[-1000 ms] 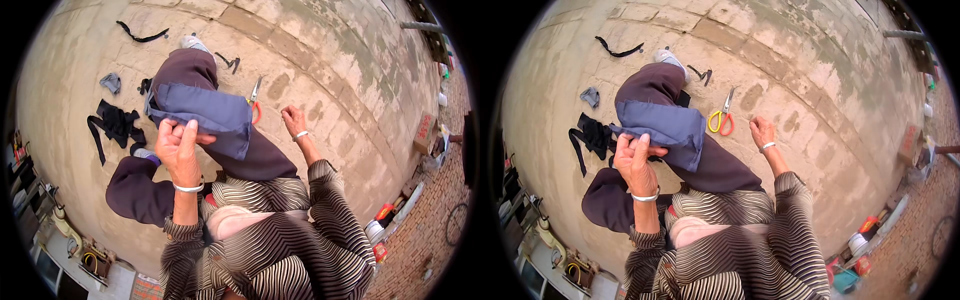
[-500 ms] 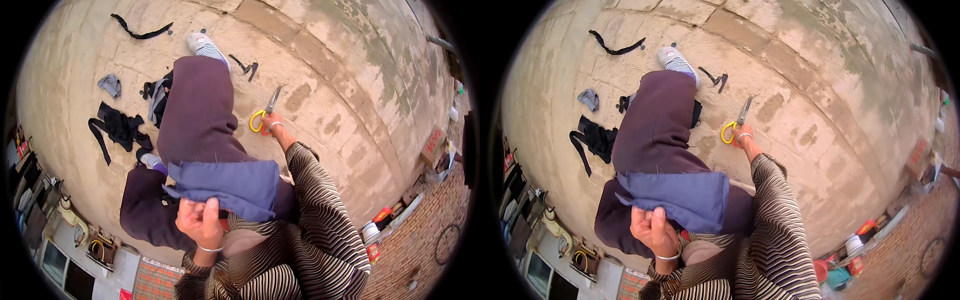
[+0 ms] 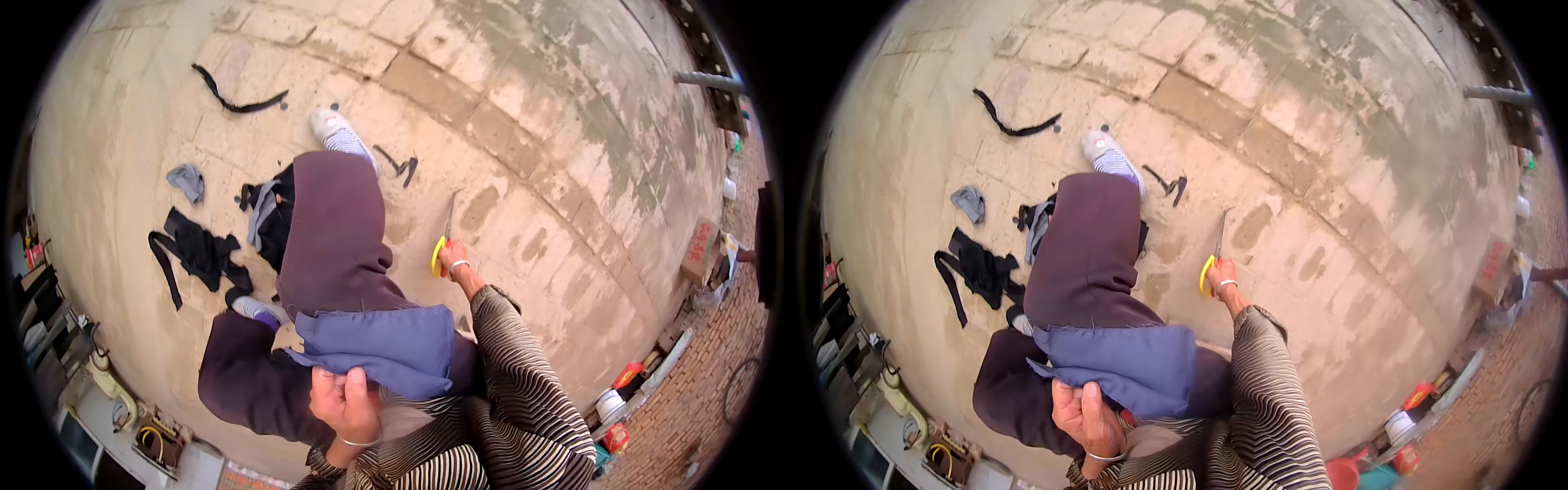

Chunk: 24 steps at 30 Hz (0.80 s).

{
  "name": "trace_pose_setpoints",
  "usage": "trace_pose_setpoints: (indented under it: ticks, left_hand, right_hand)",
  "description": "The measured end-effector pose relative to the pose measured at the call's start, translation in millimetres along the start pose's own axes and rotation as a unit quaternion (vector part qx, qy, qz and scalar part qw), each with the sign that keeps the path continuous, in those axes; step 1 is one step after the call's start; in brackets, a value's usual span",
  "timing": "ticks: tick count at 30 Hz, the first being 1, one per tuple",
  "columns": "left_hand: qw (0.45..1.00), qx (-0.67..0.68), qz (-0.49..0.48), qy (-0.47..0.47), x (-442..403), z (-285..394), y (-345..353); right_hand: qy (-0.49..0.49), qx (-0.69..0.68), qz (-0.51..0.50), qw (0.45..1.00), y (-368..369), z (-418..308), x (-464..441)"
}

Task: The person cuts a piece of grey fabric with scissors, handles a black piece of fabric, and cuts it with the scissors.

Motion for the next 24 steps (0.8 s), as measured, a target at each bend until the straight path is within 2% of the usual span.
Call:
trace_pose_setpoints:
  ticks: [2,5,6,7,9,10,11,12,13,15,17,19,24]
  left_hand:
    - [0.999,0.012,0.019,-0.032,0.9,-2.3,0.1]
    - [0.998,0.050,0.014,0.027,2.3,1.5,4.9]
    - [0.999,0.035,0.013,0.038,1.9,-3.3,7.1]
    - [0.996,0.048,0.029,0.069,3.9,-4.4,5.8]
    - [0.993,0.087,0.039,0.075,2.6,9.1,13.6]
    - [0.994,0.063,0.030,0.079,7.6,8.5,7.9]
    - [0.995,0.063,0.028,0.077,7.3,10.1,7.5]
    - [0.991,0.055,0.028,0.118,5.4,16.0,6.3]
    - [0.993,-0.007,0.030,0.110,22.5,8.0,-14.6]
    - [0.982,0.033,0.047,0.182,1.0,21.9,3.3]
    - [0.977,0.026,0.068,0.203,3.4,20.5,-7.7]
    - [0.967,-0.017,0.027,0.254,1.9,22.3,-7.0]
    - [0.981,0.048,0.042,0.185,-7.6,0.0,-18.5]
  right_hand:
    - [0.121,-0.132,-0.076,0.981,-18.3,-0.1,17.7]
    - [0.089,-0.247,-0.069,0.962,-63.2,-27.7,41.2]
    - [0.047,-0.235,-0.069,0.968,-77.6,-40.4,42.7]
    - [0.047,-0.269,-0.073,0.959,-85.6,-48.6,65.0]
    - [-0.003,-0.333,-0.118,0.935,-105.2,-85.0,93.6]
    - [-0.010,-0.348,-0.123,0.929,-108.9,-87.5,116.8]
    - [-0.044,-0.349,-0.132,0.927,-118.5,-103.0,130.1]
    - [-0.087,-0.350,-0.112,0.926,-133.6,-122.3,145.1]
    - [-0.042,-0.351,-0.123,0.927,-114.5,-85.2,180.5]
    - [-0.165,-0.343,-0.090,0.920,-152.5,-157.2,181.5]
    - [-0.191,-0.336,-0.088,0.918,-160.2,-178.7,223.3]
    - [-0.269,-0.320,-0.094,0.903,-164.3,-209.4,261.4]
    - [-0.343,-0.258,-0.121,0.895,-153.9,-261.2,318.1]
Point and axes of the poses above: each hand's wrist, its own x-axis away from the middle knuckle, its own y-axis out of the palm, z = x × y, the point moved 10 cm from there along -x, towards the middle knuckle, and after that the axes turned 8 degrees about -x, right-handed, at the moved point
